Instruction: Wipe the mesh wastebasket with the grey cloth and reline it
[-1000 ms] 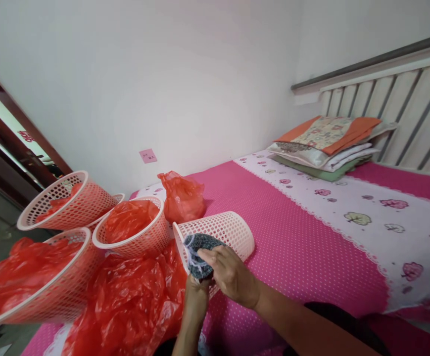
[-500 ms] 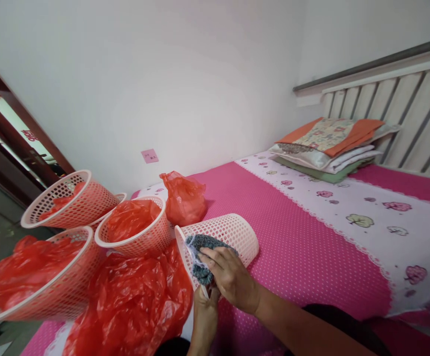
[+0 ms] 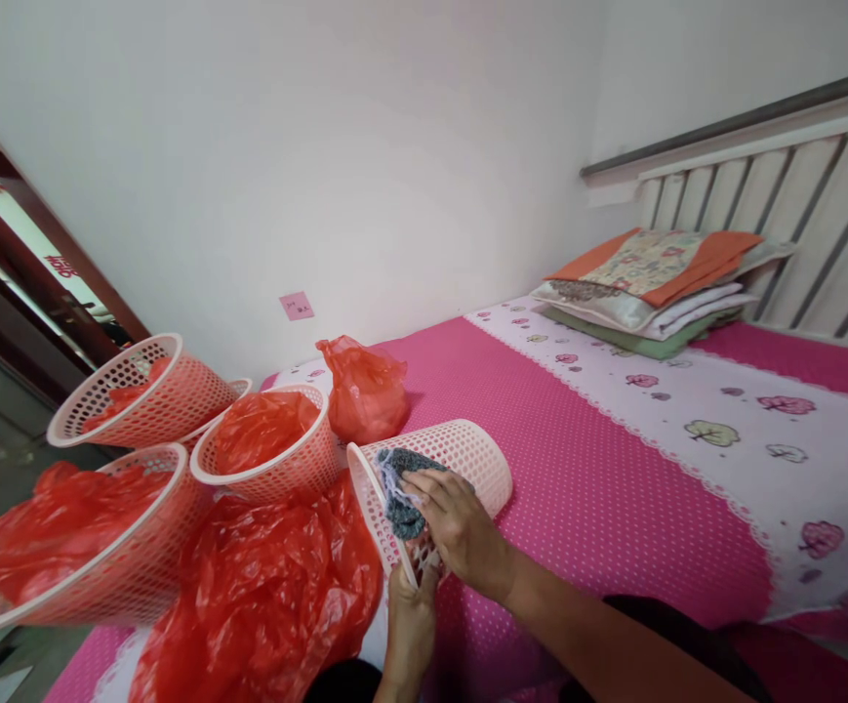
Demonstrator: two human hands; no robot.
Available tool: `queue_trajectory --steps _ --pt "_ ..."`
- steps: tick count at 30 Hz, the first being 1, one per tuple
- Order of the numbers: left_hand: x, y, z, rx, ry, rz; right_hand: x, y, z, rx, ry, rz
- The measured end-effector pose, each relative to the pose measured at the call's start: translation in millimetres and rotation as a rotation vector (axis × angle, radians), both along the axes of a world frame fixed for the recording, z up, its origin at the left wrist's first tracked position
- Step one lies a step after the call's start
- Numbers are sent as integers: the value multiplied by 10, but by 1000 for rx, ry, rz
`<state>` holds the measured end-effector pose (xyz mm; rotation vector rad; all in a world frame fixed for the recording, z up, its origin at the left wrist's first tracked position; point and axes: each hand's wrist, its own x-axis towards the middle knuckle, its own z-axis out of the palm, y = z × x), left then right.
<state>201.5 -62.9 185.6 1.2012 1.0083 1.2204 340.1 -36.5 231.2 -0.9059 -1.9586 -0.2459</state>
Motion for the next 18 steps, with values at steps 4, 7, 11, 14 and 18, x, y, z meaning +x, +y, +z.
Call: queue_trajectory --steps 4,7,11,14,18 --pt "27 -32 43 -12 25 6 32 51 -10 6 17 -52" --pt "41 -51 55 -4 38 31 75 114 -47 0 35 -80" --pt "41 -62 24 0 43 47 180 243 -138 -21 65 -128" --pt "8 -56 -4 -25 52 39 304 363 -209 -59 89 -197" --pt "-78 -19 -25 -68 27 -7 528 510 -251 -236 72 -347"
